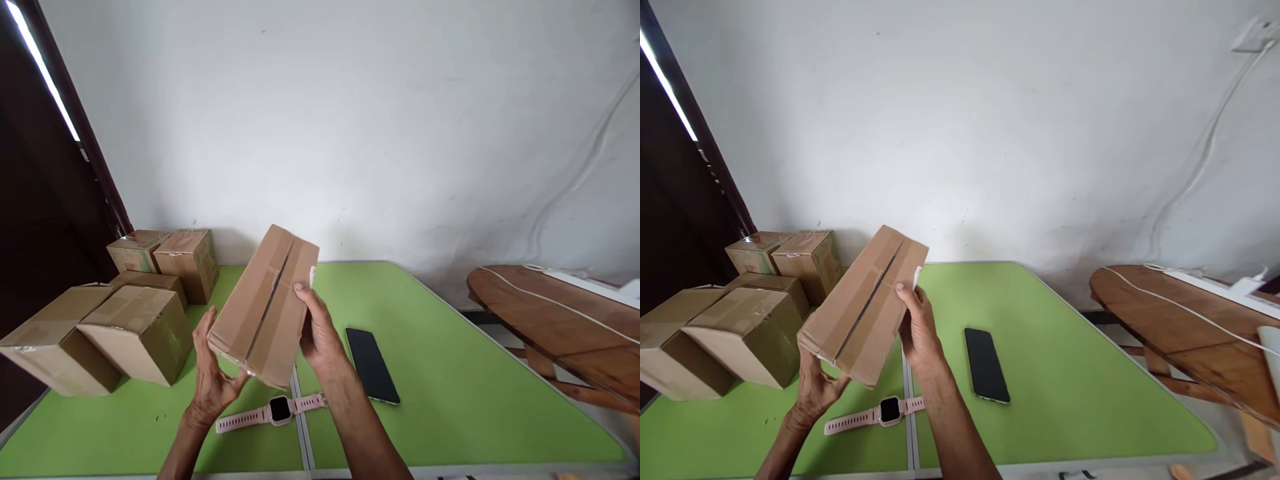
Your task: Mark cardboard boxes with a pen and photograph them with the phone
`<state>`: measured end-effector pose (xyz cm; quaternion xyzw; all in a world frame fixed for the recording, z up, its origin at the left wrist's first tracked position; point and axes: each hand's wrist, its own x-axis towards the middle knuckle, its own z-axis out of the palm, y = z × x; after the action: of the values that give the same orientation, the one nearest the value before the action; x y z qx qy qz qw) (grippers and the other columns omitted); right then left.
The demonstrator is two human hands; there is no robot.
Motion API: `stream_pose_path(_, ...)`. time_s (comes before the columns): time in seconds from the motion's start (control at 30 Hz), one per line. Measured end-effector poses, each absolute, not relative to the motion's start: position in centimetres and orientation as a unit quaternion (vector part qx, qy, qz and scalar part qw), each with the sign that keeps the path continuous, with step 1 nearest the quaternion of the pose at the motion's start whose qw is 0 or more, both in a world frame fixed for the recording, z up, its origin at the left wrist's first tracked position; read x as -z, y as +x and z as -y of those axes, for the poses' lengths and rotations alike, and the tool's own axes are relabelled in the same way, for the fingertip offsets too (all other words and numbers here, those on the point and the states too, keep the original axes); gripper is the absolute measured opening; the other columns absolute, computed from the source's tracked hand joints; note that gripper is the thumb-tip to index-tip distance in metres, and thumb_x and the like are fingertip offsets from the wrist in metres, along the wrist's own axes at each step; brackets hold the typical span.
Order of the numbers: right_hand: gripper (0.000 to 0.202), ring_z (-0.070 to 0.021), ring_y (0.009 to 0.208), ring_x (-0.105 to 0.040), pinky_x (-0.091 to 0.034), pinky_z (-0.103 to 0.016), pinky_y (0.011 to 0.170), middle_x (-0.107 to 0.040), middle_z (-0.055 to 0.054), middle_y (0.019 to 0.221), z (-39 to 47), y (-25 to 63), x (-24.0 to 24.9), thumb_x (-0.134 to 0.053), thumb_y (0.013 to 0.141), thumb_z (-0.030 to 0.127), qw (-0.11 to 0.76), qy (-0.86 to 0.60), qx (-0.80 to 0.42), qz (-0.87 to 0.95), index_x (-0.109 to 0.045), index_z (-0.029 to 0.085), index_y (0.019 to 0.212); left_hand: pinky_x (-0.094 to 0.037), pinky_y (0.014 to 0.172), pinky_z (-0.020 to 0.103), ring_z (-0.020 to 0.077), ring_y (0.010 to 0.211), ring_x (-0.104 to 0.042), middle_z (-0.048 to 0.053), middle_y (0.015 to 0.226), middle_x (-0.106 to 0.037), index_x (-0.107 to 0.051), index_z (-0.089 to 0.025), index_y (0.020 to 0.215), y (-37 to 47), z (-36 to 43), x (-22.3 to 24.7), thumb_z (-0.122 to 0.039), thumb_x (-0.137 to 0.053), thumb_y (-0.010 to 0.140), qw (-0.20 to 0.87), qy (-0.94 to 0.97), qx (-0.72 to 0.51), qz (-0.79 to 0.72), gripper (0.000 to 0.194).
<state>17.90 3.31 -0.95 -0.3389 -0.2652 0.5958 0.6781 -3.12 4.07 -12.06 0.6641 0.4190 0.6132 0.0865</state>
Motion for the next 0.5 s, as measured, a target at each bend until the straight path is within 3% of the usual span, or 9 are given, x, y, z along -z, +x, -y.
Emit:
stream_pose_path(0.1, 0.086, -0.0350, 0.118, -0.074, -0.063, -0.051, 0.099, -0.076, -0.012, 0.133, -3.5, 18.4, 1.5, -0.096, 0.071, 0.055, 0.706, -0.428, -0.430, 0.365, -0.054, 0.027, 0.141, -0.047, 0.121, 0.069, 0.0435, 0.147, -0.055, 0.016, 0.154, -0.058, -0.051, -0.031, 0.156, -4.1, -4.1, 11.6, -0.058, -0.072, 0.097, 0.155, 0.609, -0.626, -0.462, 0.068)
stream_pose_path(0.13, 0.094, -0.0362, 0.123, -0.072, -0.061, -0.054, 0.103, -0.073, -0.014, 0.140, -3.5, 18.2, 1.8, -0.095, 0.073, 0.054, 0.698, -0.462, -0.382, 0.393, -0.048, 0.028, 0.150, -0.044, 0.124, 0.067, 0.0422, 0.152, -0.052, 0.016, 0.158, -0.056, -0.050, -0.031, 0.158, -3.9, -4.0, 11.0, -0.055, -0.070, 0.100, 0.181, 0.595, -0.623, -0.474, 0.066)
stream_pose_path(0.23, 0.109, -0.0441, 0.142, -0.061, -0.052, -0.065, 0.116, -0.059, -0.024, 0.159, -3.3, 16.7, 3.2, -0.093, 0.073, 0.050, 0.660, -0.536, -0.239, 0.469, -0.036, 0.023, 0.163, -0.028, 0.133, 0.069, 0.0432, 0.166, -0.032, 0.018, 0.178, -0.035, -0.028, -0.033, 0.172, -2.0, -3.6, 8.2, -0.059, -0.082, 0.090, 0.254, 0.622, -0.583, -0.457, 0.101)
stream_pose_path(0.33, 0.107, -0.0485, 0.144, -0.059, -0.055, -0.068, 0.112, -0.056, -0.029, 0.160, -2.8, 14.8, 4.7, -0.086, 0.080, 0.046, 0.623, -0.538, -0.102, 0.559, -0.031, 0.018, 0.167, -0.025, 0.134, 0.070, 0.0458, 0.170, -0.022, 0.022, 0.182, -0.020, -0.008, -0.031, 0.177, 0.4, -3.7, 5.1, -0.067, -0.093, 0.073, 0.330, 0.646, -0.553, -0.411, 0.139)
stream_pose_path(0.4, 0.096, -0.0466, 0.136, -0.065, -0.060, -0.065, 0.105, -0.061, -0.027, 0.154, -2.1, 13.7, 5.4, -0.077, 0.090, 0.036, 0.602, -0.528, -0.008, 0.599, -0.027, 0.021, 0.170, -0.030, 0.133, 0.066, 0.0462, 0.166, -0.030, 0.024, 0.177, -0.033, -0.018, -0.026, 0.175, 1.4, -4.0, 3.8, -0.065, -0.099, 0.063, 0.372, 0.628, -0.559, -0.394, 0.143)
stream_pose_path(0.5, 0.096, -0.0451, 0.136, -0.065, -0.061, -0.064, 0.104, -0.062, -0.024, 0.152, -0.6, 12.7, 5.4, -0.070, 0.094, 0.023, 0.567, -0.505, 0.095, 0.644, -0.019, 0.026, 0.175, -0.047, 0.124, 0.063, 0.0458, 0.146, -0.059, 0.021, 0.149, -0.067, -0.055, -0.018, 0.153, 1.1, -4.4, 3.7, -0.059, -0.100, 0.062, 0.477, 0.549, -0.558, -0.400, 0.109)
